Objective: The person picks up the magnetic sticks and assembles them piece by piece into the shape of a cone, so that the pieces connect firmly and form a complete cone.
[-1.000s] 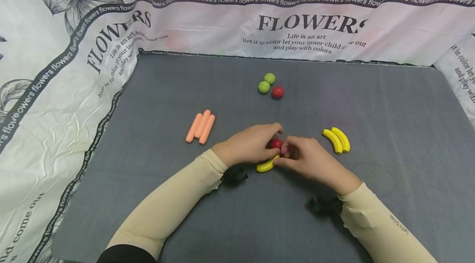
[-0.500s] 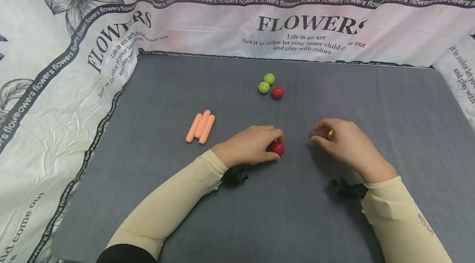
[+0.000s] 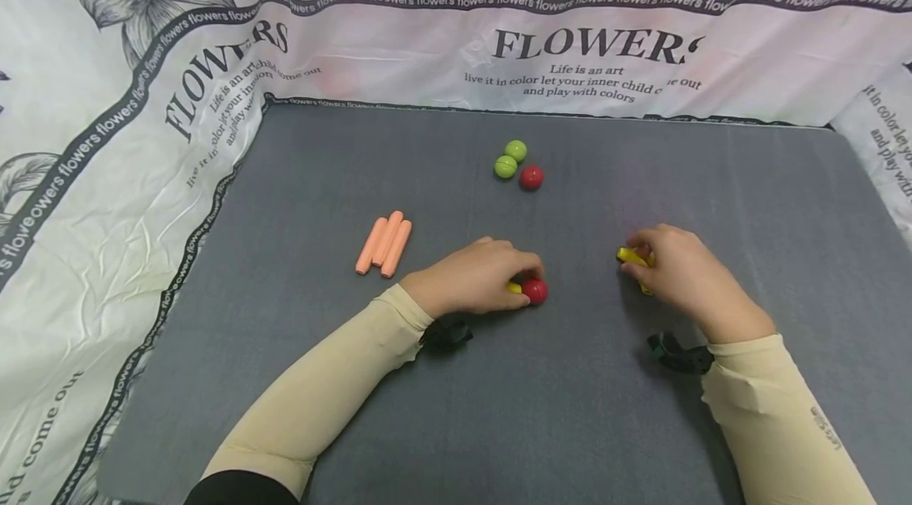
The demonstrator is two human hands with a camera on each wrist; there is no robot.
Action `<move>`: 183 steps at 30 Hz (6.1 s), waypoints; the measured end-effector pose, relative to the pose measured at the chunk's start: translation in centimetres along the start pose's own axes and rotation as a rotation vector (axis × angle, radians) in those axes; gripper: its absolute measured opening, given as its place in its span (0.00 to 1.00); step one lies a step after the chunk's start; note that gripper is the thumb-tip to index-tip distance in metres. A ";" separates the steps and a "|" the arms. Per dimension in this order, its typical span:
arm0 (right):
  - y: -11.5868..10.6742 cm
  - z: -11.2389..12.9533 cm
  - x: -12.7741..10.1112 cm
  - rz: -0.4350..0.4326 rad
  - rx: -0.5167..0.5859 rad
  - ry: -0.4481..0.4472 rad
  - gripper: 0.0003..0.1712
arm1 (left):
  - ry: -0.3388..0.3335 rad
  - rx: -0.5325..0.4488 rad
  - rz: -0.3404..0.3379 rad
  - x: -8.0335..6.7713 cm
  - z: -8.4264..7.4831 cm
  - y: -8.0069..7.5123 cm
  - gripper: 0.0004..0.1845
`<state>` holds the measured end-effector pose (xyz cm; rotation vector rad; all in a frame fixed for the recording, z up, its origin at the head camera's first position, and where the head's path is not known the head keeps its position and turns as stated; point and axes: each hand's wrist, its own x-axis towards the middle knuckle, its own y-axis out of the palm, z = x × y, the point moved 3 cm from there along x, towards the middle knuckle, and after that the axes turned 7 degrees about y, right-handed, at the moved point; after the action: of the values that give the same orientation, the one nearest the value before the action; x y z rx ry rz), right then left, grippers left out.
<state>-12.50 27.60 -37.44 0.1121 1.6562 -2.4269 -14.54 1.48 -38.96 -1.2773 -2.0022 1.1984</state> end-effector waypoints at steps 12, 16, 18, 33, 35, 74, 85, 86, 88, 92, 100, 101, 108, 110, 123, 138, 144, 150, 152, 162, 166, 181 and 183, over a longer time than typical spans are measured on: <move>1.4 1.6 -0.1 -0.018 -0.005 -0.079 0.09 | 0.033 -0.003 0.009 0.0 0.1 0.0 0.13; 1.9 2.2 -0.1 -0.043 0.044 -0.074 0.11 | 0.036 -0.001 0.018 0.0 0.1 0.1 0.12; 2.2 2.6 -0.1 -0.047 0.084 -0.063 0.12 | 0.039 -0.002 0.020 0.0 0.0 0.0 0.12; 4.2 4.1 -0.2 -0.008 0.296 0.029 0.15 | 0.050 -0.010 0.047 -0.1 0.1 0.1 0.12; 4.2 4.2 -0.2 -0.013 0.301 0.037 0.15 | 0.044 -0.014 0.057 -0.1 0.1 0.1 0.11; 1.7 7.8 8.0 -0.128 0.128 0.043 0.27 | -0.006 0.010 -0.272 -4.7 0.7 3.0 0.12; 2.5 8.6 12.1 -0.061 0.029 -0.054 0.23 | -0.007 0.015 -0.330 -4.5 1.3 3.8 0.09; 2.7 8.5 12.0 -0.060 0.036 -0.061 0.22 | -0.006 0.015 -0.331 -4.5 1.3 3.9 0.09; 3.0 8.4 11.7 -0.059 0.062 -0.072 0.20 | -0.007 0.015 -0.333 -4.6 1.4 4.0 0.09; 3.4 8.0 10.3 -0.041 0.147 -0.060 0.22 | -0.015 0.013 -0.324 -4.5 1.5 3.8 0.08; 3.8 6.4 6.6 0.036 0.235 -0.024 0.23 | -0.016 0.006 -0.307 -4.0 1.5 4.0 0.08; 3.7 6.4 6.3 0.044 0.232 -0.027 0.22 | -0.016 0.003 -0.313 -4.0 1.5 4.0 0.08; 3.2 6.8 4.6 0.199 0.188 -0.095 0.18 | -0.012 -0.016 -0.352 -4.3 1.6 4.1 0.08; 3.1 6.7 4.1 0.242 0.176 -0.097 0.17 | -0.006 -0.012 -0.355 -4.3 1.5 4.0 0.08; 3.3 5.8 2.9 0.314 0.256 -0.106 0.16 | 0.037 0.012 -0.362 -4.4 1.4 4.0 0.06; 3.1 5.6 1.2 0.297 0.240 -0.110 0.22 | 0.002 0.171 -0.281 -4.5 -0.7 3.8 0.11; 0.1 2.6 1.4 0.142 0.140 -0.021 0.22 | 0.018 0.177 -0.245 -4.6 -0.8 3.5 0.11; -1.7 -1.2 1.6 0.086 0.043 0.107 0.25 | 0.027 0.137 -0.233 -4.6 -0.5 3.6 0.11; -1.8 -2.2 1.8 0.109 0.016 0.130 0.26 | 0.028 0.123 -0.230 -4.5 -0.4 3.7 0.11; 0.0 -1.3 2.3 0.183 0.023 0.032 0.18 | 0.039 0.106 -0.241 -4.6 -0.3 3.7 0.11; 0.7 -0.2 2.4 0.162 0.052 -0.010 0.19 | 0.037 0.106 -0.238 -4.7 -0.3 3.7 0.10; 2.9 4.8 2.0 0.009 0.231 -0.128 0.16 | 0.046 0.139 -0.245 -4.5 -0.5 3.5 0.10; 3.3 5.2 2.0 0.012 0.241 -0.132 0.16 | 0.046 0.142 -0.245 -4.5 -0.5 3.5 0.11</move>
<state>-13.51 21.41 -38.84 -0.0025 1.3016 -2.5549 -10.49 -1.74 -41.47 -0.9516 -1.9371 1.1586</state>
